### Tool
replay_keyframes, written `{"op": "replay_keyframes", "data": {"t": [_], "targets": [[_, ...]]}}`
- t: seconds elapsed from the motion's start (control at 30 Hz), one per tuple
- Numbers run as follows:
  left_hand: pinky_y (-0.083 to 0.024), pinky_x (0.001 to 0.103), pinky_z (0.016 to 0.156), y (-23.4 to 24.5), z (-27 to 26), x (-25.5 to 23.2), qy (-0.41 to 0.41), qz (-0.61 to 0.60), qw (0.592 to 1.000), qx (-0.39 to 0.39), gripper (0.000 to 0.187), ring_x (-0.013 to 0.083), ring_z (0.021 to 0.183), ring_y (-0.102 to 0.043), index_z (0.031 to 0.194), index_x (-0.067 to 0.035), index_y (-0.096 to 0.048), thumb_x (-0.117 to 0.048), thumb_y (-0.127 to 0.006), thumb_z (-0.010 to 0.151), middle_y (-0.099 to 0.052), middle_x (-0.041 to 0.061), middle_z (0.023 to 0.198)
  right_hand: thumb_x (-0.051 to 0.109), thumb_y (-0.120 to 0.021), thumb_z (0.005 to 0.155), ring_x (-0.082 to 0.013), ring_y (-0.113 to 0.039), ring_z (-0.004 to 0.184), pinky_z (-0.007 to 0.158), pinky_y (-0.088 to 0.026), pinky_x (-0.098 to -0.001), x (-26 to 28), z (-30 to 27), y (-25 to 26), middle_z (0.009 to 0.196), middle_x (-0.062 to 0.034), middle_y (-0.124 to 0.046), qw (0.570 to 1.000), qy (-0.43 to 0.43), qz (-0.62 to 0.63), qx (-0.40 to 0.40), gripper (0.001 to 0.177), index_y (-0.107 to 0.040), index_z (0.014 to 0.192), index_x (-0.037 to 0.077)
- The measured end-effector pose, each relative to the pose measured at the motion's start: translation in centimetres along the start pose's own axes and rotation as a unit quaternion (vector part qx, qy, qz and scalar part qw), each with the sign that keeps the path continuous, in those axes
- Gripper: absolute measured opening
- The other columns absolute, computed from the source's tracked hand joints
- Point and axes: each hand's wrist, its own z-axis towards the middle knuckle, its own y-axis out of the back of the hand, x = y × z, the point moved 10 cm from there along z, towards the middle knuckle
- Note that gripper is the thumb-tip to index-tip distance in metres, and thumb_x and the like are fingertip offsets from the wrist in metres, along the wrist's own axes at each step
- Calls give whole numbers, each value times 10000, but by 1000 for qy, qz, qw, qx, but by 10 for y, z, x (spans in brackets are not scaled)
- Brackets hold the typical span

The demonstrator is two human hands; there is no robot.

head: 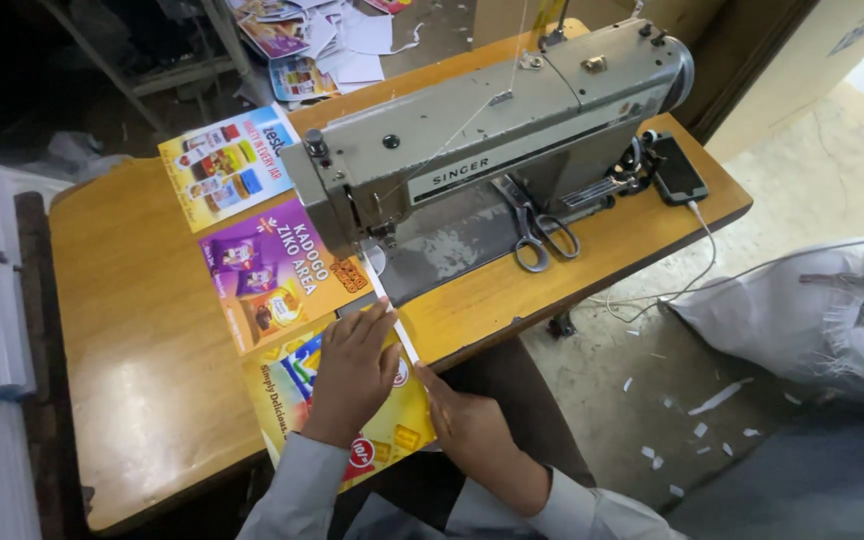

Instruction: The person uses a sewing machine to stitch a white ribbon onto the edge of various printed paper sheets. They repeatedly pick up sheets from a stack, align them with the ribbon under the needle, and sew them. The person also briefly handles a smartphone during the process.

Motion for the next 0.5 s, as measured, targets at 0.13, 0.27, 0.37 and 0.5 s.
{"op": "replay_keyframes", "data": {"t": [0.13,0.27,0.37,0.5], "targets": [[-425,511,1051,-5,3,7,28,-14,999,19,453,308,1319,-581,1347,-115,-679,-404,-653,999,-642,80,1517,285,-468,1075,-339,-754,659,570,-548,-491,-10,2,-8,1095,-146,-812,998,-46,-15,45,545,-473,1604,152],[-436,499,1030,-13,1,14,35,-20,999,20,516,306,1297,-600,1312,-128,-684,-503,-698,959,-663,75,1484,308,-452,1089,-307,-748,635,565,-548,-474,-5,2,-6,1046,-126,-818,997,-46,-34,46,532,-489,1598,160],[-453,516,992,-12,4,15,14,-3,1000,10,566,317,1277,-601,1346,-128,-683,-558,-657,978,-649,71,1505,234,-520,1051,-292,-771,657,602,-581,-452,1,7,1,1216,-116,-820,999,-17,-28,2,533,-528,1574,129],[-415,558,1088,-25,2,21,54,-33,995,71,589,327,1357,-556,1388,-114,-664,-539,-655,981,-608,83,1555,312,-484,1071,-293,-764,653,548,-563,-469,-7,5,-10,1058,-91,-820,995,-63,-62,54,517,-507,1566,164]]}}
